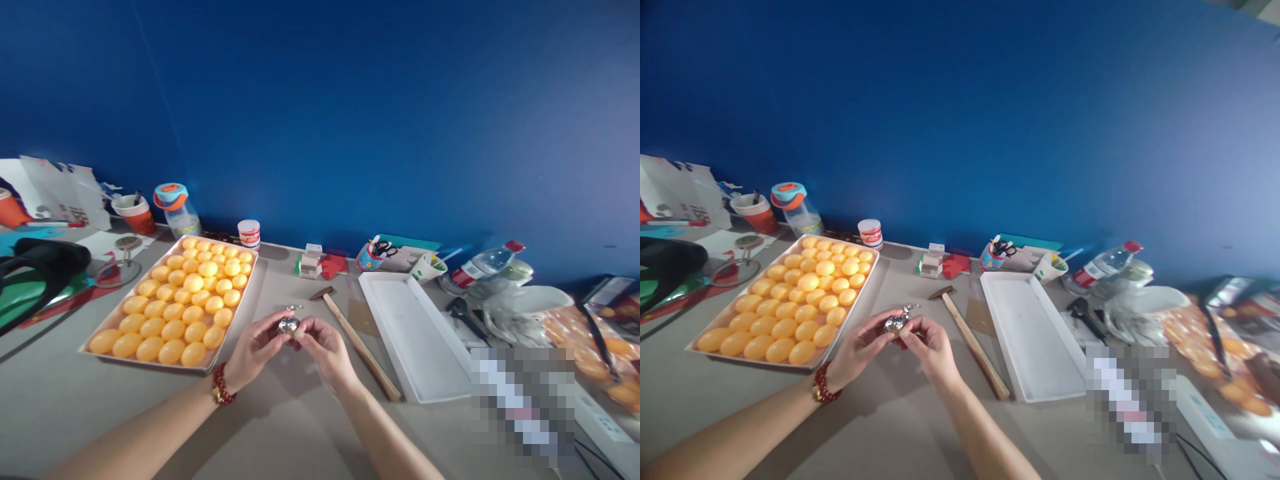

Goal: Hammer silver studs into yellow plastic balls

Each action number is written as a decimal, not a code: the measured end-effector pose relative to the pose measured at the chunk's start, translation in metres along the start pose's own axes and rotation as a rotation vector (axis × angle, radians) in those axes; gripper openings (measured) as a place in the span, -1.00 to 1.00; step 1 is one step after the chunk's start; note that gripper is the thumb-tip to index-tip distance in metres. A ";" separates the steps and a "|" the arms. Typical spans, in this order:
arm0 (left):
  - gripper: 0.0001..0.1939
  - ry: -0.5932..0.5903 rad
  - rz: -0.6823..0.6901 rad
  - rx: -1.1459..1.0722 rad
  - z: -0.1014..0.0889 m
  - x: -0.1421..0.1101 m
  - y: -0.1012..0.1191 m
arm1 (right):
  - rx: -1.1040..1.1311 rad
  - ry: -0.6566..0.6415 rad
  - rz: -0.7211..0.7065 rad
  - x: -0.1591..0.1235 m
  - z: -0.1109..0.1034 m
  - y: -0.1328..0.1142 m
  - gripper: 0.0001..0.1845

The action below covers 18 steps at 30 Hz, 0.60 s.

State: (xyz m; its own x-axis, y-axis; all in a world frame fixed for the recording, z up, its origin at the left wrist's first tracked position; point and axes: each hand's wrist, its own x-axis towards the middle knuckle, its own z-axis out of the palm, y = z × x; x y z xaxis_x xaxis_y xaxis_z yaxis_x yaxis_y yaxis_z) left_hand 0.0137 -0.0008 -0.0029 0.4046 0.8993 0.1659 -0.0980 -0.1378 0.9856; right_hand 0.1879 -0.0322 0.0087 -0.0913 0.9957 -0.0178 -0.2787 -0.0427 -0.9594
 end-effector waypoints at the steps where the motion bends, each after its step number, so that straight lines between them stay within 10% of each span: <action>1: -0.62 0.000 -0.002 -0.002 0.000 0.000 0.000 | -0.008 0.002 -0.006 0.000 0.000 0.000 -0.79; 18: -0.62 0.008 0.050 0.085 0.000 -0.002 -0.002 | -0.084 0.012 -0.055 -0.004 0.003 -0.003 -0.76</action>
State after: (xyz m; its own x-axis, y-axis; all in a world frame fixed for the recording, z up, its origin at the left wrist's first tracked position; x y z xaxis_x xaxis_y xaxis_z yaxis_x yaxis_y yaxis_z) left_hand 0.0128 -0.0025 -0.0055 0.3940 0.8936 0.2150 -0.0400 -0.2170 0.9754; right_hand 0.1863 -0.0363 0.0130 -0.0660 0.9973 0.0325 -0.2015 0.0186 -0.9793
